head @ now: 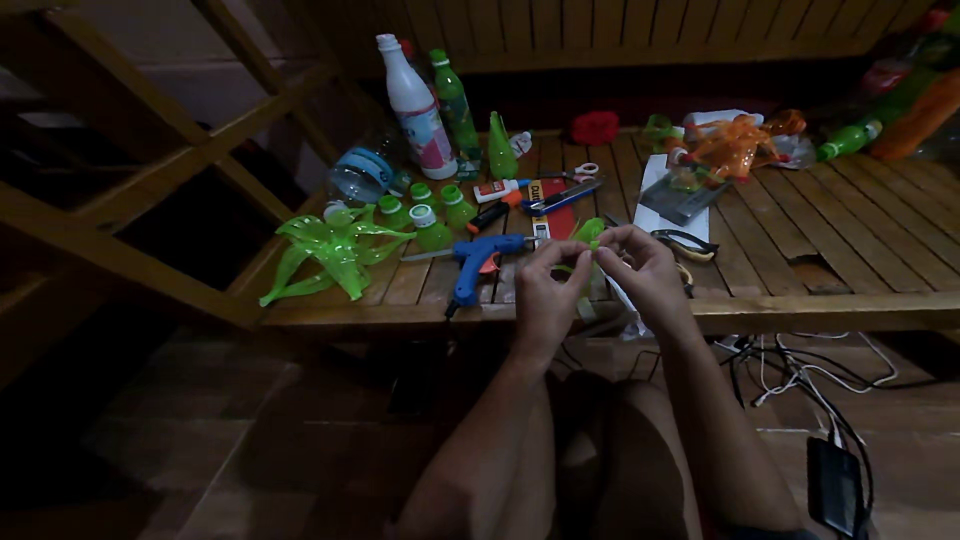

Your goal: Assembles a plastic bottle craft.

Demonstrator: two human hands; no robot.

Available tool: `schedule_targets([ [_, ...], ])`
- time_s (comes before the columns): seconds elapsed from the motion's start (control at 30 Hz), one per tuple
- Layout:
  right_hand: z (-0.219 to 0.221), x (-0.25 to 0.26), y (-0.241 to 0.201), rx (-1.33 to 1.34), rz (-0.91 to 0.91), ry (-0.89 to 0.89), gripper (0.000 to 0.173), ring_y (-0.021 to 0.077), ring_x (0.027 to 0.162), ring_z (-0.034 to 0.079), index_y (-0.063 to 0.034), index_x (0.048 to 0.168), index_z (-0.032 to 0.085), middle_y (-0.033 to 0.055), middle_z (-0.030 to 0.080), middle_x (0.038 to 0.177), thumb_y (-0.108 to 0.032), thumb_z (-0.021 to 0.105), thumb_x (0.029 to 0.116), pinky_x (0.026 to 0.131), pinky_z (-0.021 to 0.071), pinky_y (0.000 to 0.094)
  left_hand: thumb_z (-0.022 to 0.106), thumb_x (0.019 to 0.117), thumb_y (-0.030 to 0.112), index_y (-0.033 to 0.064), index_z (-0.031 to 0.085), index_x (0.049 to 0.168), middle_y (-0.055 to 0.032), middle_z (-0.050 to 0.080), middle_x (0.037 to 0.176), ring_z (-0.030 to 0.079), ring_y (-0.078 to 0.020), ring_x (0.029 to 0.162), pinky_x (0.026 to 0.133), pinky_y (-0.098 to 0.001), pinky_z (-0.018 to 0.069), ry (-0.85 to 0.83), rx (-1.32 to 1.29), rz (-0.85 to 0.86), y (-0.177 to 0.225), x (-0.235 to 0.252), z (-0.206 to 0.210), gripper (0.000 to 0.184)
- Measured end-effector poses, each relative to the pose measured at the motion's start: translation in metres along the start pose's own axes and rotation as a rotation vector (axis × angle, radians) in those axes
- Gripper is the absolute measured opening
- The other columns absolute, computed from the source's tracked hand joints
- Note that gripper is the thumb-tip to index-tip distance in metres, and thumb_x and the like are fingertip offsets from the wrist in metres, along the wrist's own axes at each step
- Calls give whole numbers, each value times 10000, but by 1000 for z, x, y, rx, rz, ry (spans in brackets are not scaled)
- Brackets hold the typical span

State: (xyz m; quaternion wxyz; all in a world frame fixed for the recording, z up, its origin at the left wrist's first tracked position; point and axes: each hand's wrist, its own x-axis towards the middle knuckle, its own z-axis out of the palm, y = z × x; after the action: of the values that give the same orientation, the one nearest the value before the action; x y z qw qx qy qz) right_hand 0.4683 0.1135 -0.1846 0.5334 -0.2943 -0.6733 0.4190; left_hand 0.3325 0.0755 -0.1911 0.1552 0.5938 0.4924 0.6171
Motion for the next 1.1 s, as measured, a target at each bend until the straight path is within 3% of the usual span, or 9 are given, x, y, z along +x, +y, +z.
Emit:
schedule_targets([
  [0.73,-5,5,5,-70,-123,-87,135,-2,883,588,-31,1053,618,-28,608,931,-65,615,922,833,508,198,686,956,86,14,706,1016,-47,682,972,653,-25,822,727,-176,551,-4,-16,-63,4,-2,0,96],
  [0.83,-7,2,2,-94,-111,-109,254,38,877,586,2,1163,596,17,606,957,-75,630,923,814,508,223,680,954,82,8,706,1016,-48,684,974,651,-25,822,730,-177,552,-13,-6,-35,3,-1,-1,100],
  [0.93,-10,-3,5,-101,-91,-112,392,63,955,605,22,1267,558,51,631,1064,-93,650,903,867,522,258,677,964,91,10,707,1029,-47,688,982,653,-26,836,744,-184,553,-13,-4,-39,3,0,-3,107],
  [1.1,-10,-10,11,-28,-36,-40,232,31,996,615,-12,1180,605,6,656,1064,-59,567,956,898,518,233,671,976,113,13,707,1044,-46,685,978,651,-34,841,747,-190,547,-9,0,-60,3,0,-4,126],
])
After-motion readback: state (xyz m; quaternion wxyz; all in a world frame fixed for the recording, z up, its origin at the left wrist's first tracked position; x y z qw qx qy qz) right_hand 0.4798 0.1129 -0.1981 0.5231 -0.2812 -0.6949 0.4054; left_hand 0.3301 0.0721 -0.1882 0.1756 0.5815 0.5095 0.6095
